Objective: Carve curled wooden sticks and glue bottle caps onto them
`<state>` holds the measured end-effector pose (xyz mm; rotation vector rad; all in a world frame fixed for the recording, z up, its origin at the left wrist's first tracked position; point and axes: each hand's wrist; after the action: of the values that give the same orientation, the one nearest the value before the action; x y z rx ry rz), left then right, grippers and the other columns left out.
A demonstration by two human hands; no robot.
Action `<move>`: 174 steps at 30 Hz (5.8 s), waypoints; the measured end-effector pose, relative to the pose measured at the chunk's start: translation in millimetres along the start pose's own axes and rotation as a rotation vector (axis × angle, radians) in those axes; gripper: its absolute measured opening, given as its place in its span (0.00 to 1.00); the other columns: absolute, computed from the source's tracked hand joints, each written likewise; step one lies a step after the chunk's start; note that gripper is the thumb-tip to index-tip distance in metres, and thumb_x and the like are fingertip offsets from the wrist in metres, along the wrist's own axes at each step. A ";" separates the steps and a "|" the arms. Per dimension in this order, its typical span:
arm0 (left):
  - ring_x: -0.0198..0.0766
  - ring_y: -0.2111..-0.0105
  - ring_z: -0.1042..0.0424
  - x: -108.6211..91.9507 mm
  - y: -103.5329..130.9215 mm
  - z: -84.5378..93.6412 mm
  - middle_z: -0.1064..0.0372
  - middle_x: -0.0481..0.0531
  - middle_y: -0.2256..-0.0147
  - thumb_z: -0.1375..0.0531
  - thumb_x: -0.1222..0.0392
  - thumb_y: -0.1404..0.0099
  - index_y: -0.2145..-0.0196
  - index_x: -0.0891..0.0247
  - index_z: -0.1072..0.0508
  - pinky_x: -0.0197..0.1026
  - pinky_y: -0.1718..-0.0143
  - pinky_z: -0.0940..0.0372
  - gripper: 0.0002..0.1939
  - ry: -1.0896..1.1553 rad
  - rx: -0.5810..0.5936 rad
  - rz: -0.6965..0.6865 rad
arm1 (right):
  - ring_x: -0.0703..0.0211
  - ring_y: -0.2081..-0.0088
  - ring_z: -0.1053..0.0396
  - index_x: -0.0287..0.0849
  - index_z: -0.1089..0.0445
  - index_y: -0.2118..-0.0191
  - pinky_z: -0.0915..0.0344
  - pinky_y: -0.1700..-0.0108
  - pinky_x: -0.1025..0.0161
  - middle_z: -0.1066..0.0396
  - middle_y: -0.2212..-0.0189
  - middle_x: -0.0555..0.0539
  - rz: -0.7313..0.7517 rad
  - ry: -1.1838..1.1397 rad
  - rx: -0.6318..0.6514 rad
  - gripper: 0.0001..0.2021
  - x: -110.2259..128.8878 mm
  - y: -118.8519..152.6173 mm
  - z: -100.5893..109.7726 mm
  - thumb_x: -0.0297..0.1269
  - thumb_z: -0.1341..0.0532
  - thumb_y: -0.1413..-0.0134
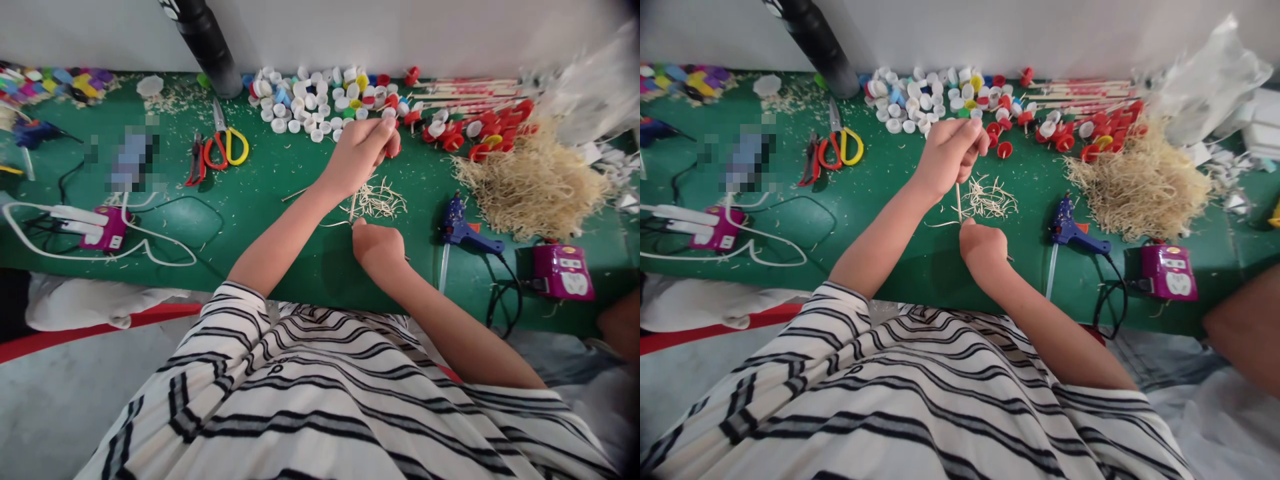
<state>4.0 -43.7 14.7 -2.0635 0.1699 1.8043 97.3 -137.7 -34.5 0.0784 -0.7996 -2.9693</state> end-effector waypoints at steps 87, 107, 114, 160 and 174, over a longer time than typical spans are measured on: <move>0.33 0.80 0.58 29.4 -29.1 3.1 0.51 0.48 0.80 0.40 0.30 0.27 0.80 0.54 0.33 0.45 0.81 0.64 0.33 0.222 0.126 -0.020 | 0.50 0.67 0.30 0.41 0.29 0.41 0.51 0.65 0.56 0.18 0.58 0.37 -0.215 -0.177 -0.382 0.25 4.0 2.7 -0.2 0.46 0.59 0.20; 0.37 0.79 0.61 13.3 -21.4 4.1 0.51 0.48 0.80 0.45 0.21 0.30 0.79 0.52 0.36 0.48 0.77 0.61 0.35 0.130 0.117 0.059 | 0.41 0.58 0.16 0.41 0.28 0.42 0.45 0.68 0.57 0.15 0.60 0.33 -0.271 -0.047 -0.104 0.19 21.9 16.1 -14.6 0.30 0.52 0.28; 0.36 0.80 0.59 23.2 -24.3 1.5 0.49 0.49 0.79 0.41 0.20 0.34 0.79 0.50 0.34 0.49 0.77 0.61 0.33 0.130 0.124 0.003 | 0.37 0.61 0.18 0.40 0.25 0.36 0.37 0.63 0.53 0.17 0.65 0.31 -0.265 -0.030 -0.106 0.24 28.0 16.2 -10.6 0.47 0.44 0.28; 0.35 0.81 0.56 24.2 -23.2 -1.2 0.47 0.48 0.81 0.38 0.30 0.30 0.80 0.50 0.31 0.44 0.80 0.59 0.29 0.077 0.145 0.004 | 0.45 0.59 0.20 0.39 0.29 0.41 0.49 0.66 0.57 0.17 0.59 0.34 -0.238 -0.100 -0.397 0.24 11.4 14.9 24.5 0.44 0.58 0.19; 0.29 0.82 0.56 15.7 -12.3 -6.1 0.52 0.43 0.79 0.44 0.46 0.17 0.75 0.59 0.34 0.37 0.77 0.58 0.28 0.026 0.219 -0.047 | 0.34 0.50 0.15 0.43 0.30 0.37 0.28 0.59 0.51 0.15 0.53 0.33 -0.248 -0.103 -0.084 0.21 19.1 4.7 -14.3 0.31 0.53 0.25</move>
<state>16.4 -32.1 2.5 -1.9221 0.3099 1.6523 79.5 -150.3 -45.1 0.0221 -0.7222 -3.2611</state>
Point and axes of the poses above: each hand's wrist, its own y-axis away from the middle knuckle, its own z-axis out of the back of the hand, x = y × z
